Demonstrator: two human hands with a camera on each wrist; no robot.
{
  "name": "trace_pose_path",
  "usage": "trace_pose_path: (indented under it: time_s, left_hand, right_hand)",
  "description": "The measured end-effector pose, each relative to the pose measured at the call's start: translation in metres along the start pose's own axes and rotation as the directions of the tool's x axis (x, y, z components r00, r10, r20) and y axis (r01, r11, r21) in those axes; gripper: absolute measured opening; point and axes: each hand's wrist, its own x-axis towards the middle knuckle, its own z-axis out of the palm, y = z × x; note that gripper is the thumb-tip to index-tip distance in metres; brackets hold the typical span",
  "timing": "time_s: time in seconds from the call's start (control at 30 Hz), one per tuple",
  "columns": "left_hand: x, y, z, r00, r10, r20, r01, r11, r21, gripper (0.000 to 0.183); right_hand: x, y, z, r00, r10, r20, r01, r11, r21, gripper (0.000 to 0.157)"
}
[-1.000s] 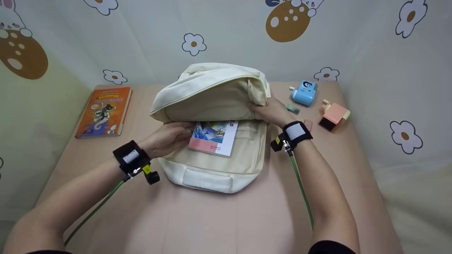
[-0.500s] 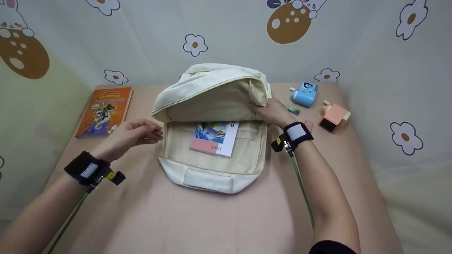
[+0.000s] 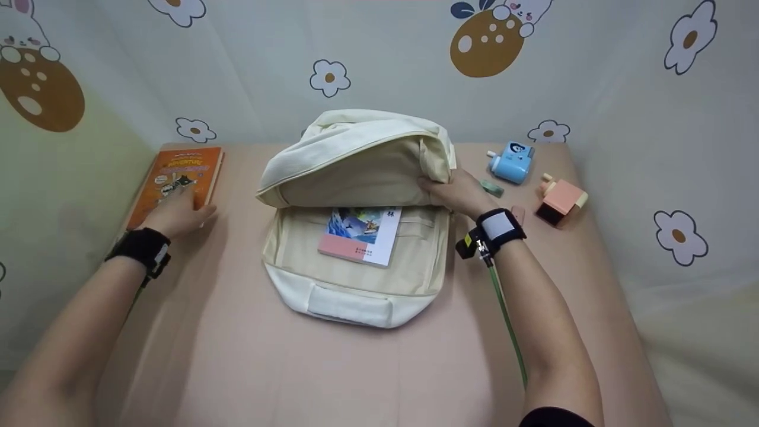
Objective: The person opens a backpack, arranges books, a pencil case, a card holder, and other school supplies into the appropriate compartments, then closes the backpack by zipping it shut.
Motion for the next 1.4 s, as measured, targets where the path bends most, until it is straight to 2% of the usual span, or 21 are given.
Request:
trace_pose_path:
  time_s: [0.07,0.17,0.27,0.4,0.53,0.7,0.97,1.03,1.23,1.33,1.4]
  left_hand:
    - [0.005,-0.01,0.005,0.999,-0.033,-0.023,0.034,0.998,0.061,0.089]
    - [0.008,-0.02,0.01,0.998,-0.067,-0.018,0.068,0.995,0.07,0.094]
    - [0.007,-0.024,0.012,0.997,-0.076,0.006,0.075,0.994,0.076,0.091]
    - [0.003,-0.021,0.012,0.997,-0.079,0.025,0.076,0.992,0.105,0.082]
    - [-0.001,-0.011,0.015,0.997,-0.077,0.027,0.072,0.986,0.149,0.08]
    - [-0.008,0.01,0.026,0.996,-0.092,0.005,0.089,0.977,0.193,0.081]
    - [-0.026,0.041,0.046,0.995,-0.099,-0.023,0.101,0.965,0.24,0.086]
    - [-0.031,0.047,0.051,0.996,-0.088,-0.02,0.09,0.964,0.25,0.086]
    - [-0.044,0.061,0.06,1.0,0.0,0.002,-0.001,0.943,0.332,0.086]
    - [-0.048,0.064,0.061,0.999,0.034,-0.001,-0.032,0.937,0.348,0.086]
    - [-0.048,0.063,0.058,0.999,0.046,0.001,-0.043,0.944,0.328,0.082]
  right_hand:
    - [0.0,0.0,0.001,1.0,0.01,0.0,-0.01,1.0,0.001,0.078]
    - [0.0,0.0,0.003,1.0,0.025,-0.008,-0.025,1.0,-0.016,0.08]
    - [0.001,-0.001,0.003,1.0,0.027,-0.014,-0.027,0.999,-0.029,0.081]
    - [0.001,-0.001,0.002,1.0,0.015,-0.011,-0.015,0.999,-0.036,0.078]
    - [0.001,-0.002,0.0,1.0,0.005,0.003,-0.005,1.0,-0.017,0.076]
    - [0.0,-0.001,-0.001,1.0,0.015,0.007,-0.015,1.0,0.015,0.076]
    - [0.001,0.002,-0.001,1.0,0.028,0.004,-0.028,0.999,-0.015,0.082]
    - [0.001,0.002,-0.001,0.999,0.032,-0.003,-0.032,0.999,-0.022,0.082]
    - [0.002,0.0,0.0,0.999,0.03,-0.025,-0.032,0.997,-0.069,0.086]
    - [0.002,0.0,0.0,0.999,0.032,-0.024,-0.033,0.997,-0.07,0.086]
    - [0.002,-0.001,0.0,0.999,0.035,-0.019,-0.036,0.997,-0.062,0.086]
